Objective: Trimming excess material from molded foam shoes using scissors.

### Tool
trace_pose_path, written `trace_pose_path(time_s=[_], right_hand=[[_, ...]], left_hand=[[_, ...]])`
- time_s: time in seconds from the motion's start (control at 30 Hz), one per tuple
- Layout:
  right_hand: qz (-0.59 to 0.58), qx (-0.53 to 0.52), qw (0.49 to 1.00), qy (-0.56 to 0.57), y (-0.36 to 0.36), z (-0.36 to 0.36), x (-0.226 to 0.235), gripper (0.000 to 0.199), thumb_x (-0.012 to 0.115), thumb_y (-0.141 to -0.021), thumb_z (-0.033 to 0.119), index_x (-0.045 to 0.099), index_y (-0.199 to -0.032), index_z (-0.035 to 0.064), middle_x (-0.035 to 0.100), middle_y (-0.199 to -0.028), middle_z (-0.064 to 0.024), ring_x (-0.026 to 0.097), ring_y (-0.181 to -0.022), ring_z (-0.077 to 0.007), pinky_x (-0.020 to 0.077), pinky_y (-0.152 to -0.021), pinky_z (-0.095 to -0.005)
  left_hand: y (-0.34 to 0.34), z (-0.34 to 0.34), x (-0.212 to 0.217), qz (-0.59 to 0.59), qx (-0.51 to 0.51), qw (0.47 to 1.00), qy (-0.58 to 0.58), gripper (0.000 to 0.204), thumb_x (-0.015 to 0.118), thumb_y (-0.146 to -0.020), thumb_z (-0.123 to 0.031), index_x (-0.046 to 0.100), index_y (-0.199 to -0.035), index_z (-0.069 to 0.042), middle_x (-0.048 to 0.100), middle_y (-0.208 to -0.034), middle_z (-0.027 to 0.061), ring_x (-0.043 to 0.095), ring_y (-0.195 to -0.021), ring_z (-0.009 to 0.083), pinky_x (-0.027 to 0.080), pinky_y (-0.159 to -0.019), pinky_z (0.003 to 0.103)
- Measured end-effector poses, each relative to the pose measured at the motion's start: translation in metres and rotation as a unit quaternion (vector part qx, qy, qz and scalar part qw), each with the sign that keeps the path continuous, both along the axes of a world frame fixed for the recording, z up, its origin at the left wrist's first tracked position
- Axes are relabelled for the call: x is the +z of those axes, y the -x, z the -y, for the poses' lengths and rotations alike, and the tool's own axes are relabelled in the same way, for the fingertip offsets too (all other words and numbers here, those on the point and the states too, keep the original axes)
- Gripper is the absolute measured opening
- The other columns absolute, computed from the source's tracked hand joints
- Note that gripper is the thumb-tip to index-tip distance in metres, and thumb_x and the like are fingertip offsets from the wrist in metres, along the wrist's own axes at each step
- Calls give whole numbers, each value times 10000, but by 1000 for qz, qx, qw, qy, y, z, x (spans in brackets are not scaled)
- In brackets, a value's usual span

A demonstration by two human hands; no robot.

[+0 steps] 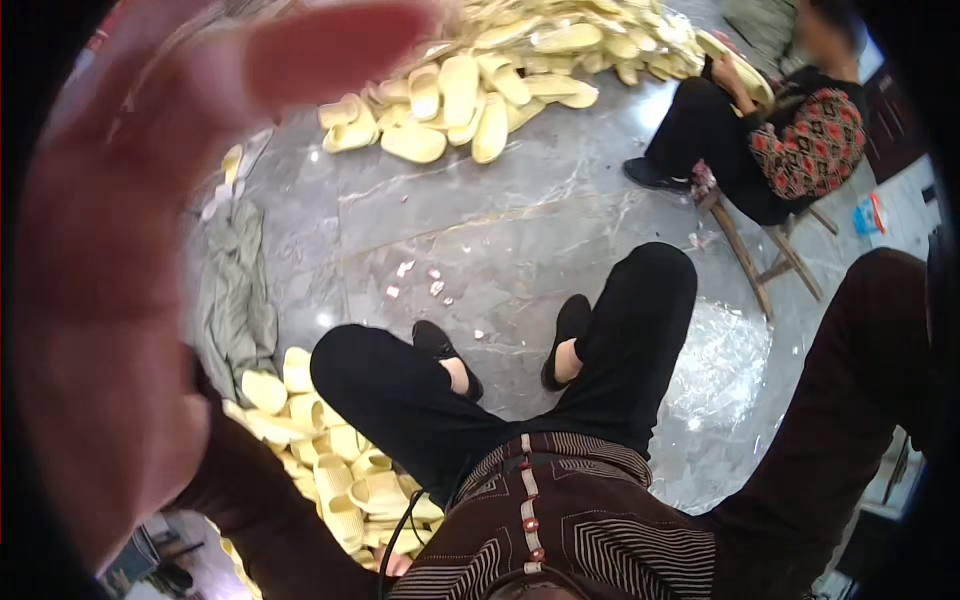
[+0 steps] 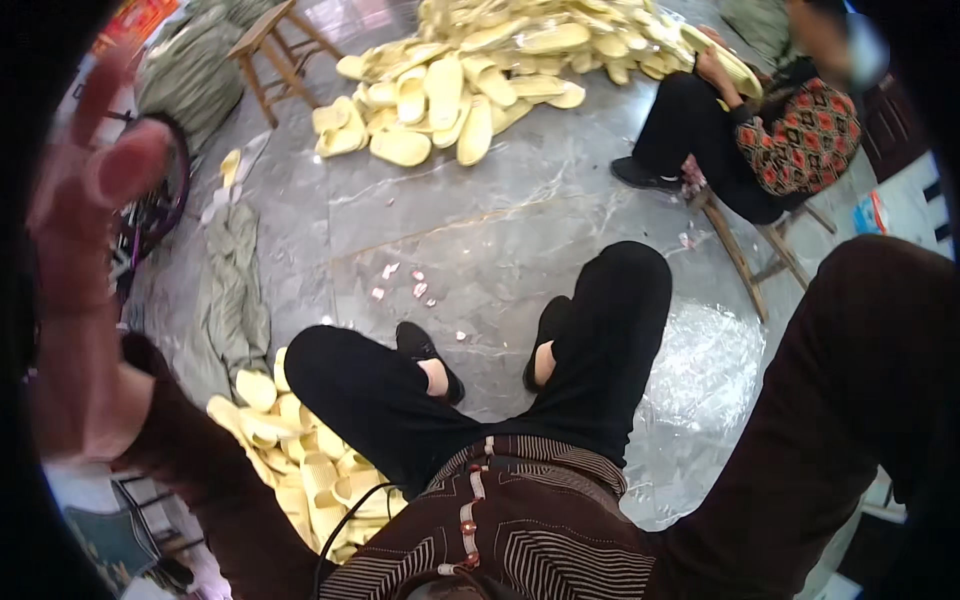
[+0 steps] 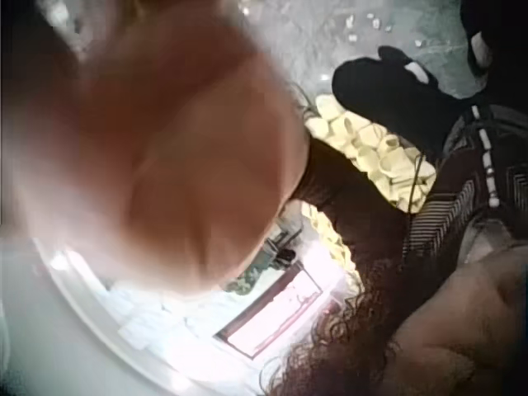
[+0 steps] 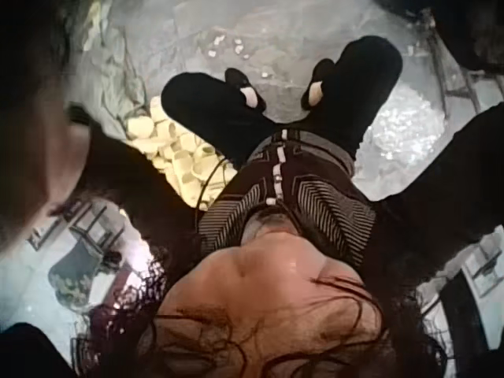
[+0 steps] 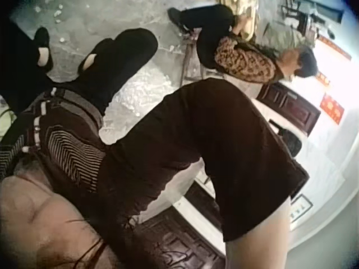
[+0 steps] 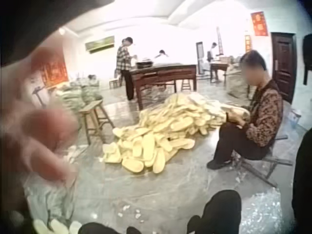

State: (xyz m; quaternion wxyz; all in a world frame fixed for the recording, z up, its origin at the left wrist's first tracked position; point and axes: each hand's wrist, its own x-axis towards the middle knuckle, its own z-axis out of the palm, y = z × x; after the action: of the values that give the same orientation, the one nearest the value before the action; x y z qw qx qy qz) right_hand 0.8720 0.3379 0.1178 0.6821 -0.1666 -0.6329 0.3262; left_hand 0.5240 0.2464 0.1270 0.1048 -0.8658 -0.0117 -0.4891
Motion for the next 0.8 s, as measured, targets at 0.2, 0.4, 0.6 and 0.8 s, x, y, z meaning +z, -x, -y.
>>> trace_pose_path(time_s=[0.2,0.4,0.6,0.8], right_hand=[[-70,-92,986,-120,-16,-28,54,355,545,-780,147,500,-1097,-6,560,-771,-84,546,-678,-138,437,-604,-274],[-126,-117,965,-196,-40,23,45,352,547,-770,131,503,-1093,-1,549,-767,-74,538,-685,-132,430,-607,-270],[-198,-80,915,-343,-41,30,62,350,548,-760,116,506,-1089,4,538,-763,-64,531,-692,-127,423,-609,-267],[-263,-51,871,-411,-37,55,71,349,549,-751,101,509,-1085,9,527,-759,-55,523,-700,-121,417,-612,-263]], left_hand=[[14,-80,58,24,-45,994,-101,594,435,-838,-410,276,-1255,-17,379,-1245,251,430,-1095,352,371,-889,420],[1,-46,46,62,-25,986,-155,560,417,-849,-397,305,-1241,-11,386,-1243,242,421,-1100,348,360,-898,420],[8,-23,53,95,31,951,-292,530,399,-860,-383,334,-1226,-5,393,-1240,234,412,-1105,343,349,-906,421],[21,23,58,130,89,921,-356,503,381,-871,-369,363,-1212,0,400,-1237,226,403,-1111,339,337,-915,421]])
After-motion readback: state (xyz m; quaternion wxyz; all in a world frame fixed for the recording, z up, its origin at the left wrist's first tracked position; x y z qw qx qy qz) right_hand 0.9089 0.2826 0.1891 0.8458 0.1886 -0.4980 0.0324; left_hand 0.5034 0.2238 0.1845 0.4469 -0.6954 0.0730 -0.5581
